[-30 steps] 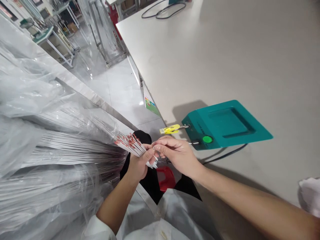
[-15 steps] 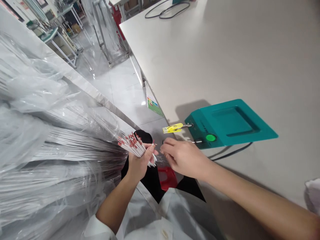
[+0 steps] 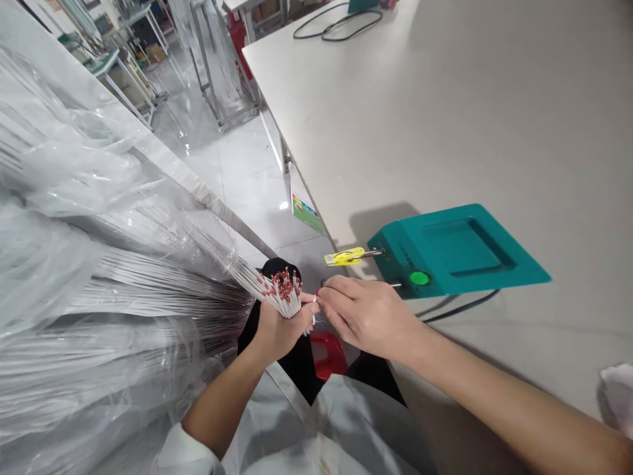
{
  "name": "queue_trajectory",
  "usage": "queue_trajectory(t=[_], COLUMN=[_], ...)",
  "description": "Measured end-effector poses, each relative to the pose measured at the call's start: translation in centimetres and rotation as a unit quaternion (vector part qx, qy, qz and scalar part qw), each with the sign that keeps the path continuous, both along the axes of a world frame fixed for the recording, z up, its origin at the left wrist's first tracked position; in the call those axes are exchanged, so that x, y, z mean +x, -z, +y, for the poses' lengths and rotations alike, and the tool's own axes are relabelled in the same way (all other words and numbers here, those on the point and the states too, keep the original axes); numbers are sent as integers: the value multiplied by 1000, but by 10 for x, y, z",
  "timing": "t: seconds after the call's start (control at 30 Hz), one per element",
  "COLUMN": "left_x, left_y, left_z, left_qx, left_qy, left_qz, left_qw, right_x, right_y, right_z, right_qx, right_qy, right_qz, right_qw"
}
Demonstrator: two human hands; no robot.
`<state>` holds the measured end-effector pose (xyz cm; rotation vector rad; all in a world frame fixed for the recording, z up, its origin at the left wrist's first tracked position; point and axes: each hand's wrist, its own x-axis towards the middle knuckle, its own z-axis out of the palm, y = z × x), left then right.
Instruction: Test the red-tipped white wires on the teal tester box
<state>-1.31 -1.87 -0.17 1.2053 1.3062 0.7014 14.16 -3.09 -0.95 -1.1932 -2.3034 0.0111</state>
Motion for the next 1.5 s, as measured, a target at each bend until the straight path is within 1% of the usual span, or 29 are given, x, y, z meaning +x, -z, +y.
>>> queue_trajectory(t=[0.03, 0.1, 0.17, 0.2, 0.27, 0.33, 0.37, 0.43, 0.53, 0.6, 0.67, 0.77, 0.83, 0.9, 1.0, 1.1, 1.23, 1.33, 1.43, 1.5], left_x=[2, 5, 5, 5, 4, 4, 5, 7, 11, 13, 15, 19, 20, 21, 21, 21, 22, 24, 27, 28], left_y=[0, 1, 4, 6, 9, 11, 11, 12, 14, 17, 22, 28, 29, 28, 27, 24, 18, 15, 16, 17], left_z=[0, 1, 3, 4, 7, 11, 12, 15, 18, 19, 21, 23, 25, 25, 26, 26, 28, 29, 29, 28], left_qx=[-2, -15, -35, -43, -45, -41, -38, -31, -20, -16, -15, -16, -18, -18, -15, -16, -39, -50, -47, -46], left_qy=[-11, -38, -62, -65, -53, -34, -28, -21, -14, -22, -45, -74, -71, -58, -45, -41, -31, -37, -53, -62], left_qz=[7, 4, -25, -46, -87, -110, -114, -119, -131, -144, -159, -177, -182, -176, -149, -123, -112, -116, -119, -121], left_qw=[1000, 999, 997, 996, 994, 993, 992, 992, 991, 989, 986, 981, 981, 983, 988, 991, 993, 991, 990, 990], right_x=[1, 4, 13, 19, 31, 41, 44, 47, 43, 40, 38, 39, 40, 42, 44, 46, 49, 50, 50, 50], right_y=[-2, -9, -19, -24, -32, -36, -37, -37, -39, -41, -44, -43, -40, -37, -34, -34, -35, -34, -32, -32], right_z=[-1, -1, 0, 1, 4, 8, 10, 15, 23, 29, 34, 42, 46, 47, 47, 46, 47, 47, 45, 44], right_qx=[7, -13, -38, -35, 8, 43, 47, 29, -3, -5, -3, -3, -4, -8, -4, 10, -10, -25, -28, -31], right_qy=[4, 11, 30, 47, 104, 138, 139, 120, 96, 85, 71, 34, 10, 0, 6, 10, -8, 4, 30, 34], right_qz=[-32, -78, -96, -95, -98, -147, -183, -248, -295, -303, -303, -301, -296, -278, -256, -282, -273, -263, -272, -277], right_qw=[999, 997, 994, 994, 990, 979, 972, 961, 950, 949, 950, 953, 955, 961, 967, 959, 962, 964, 962, 960])
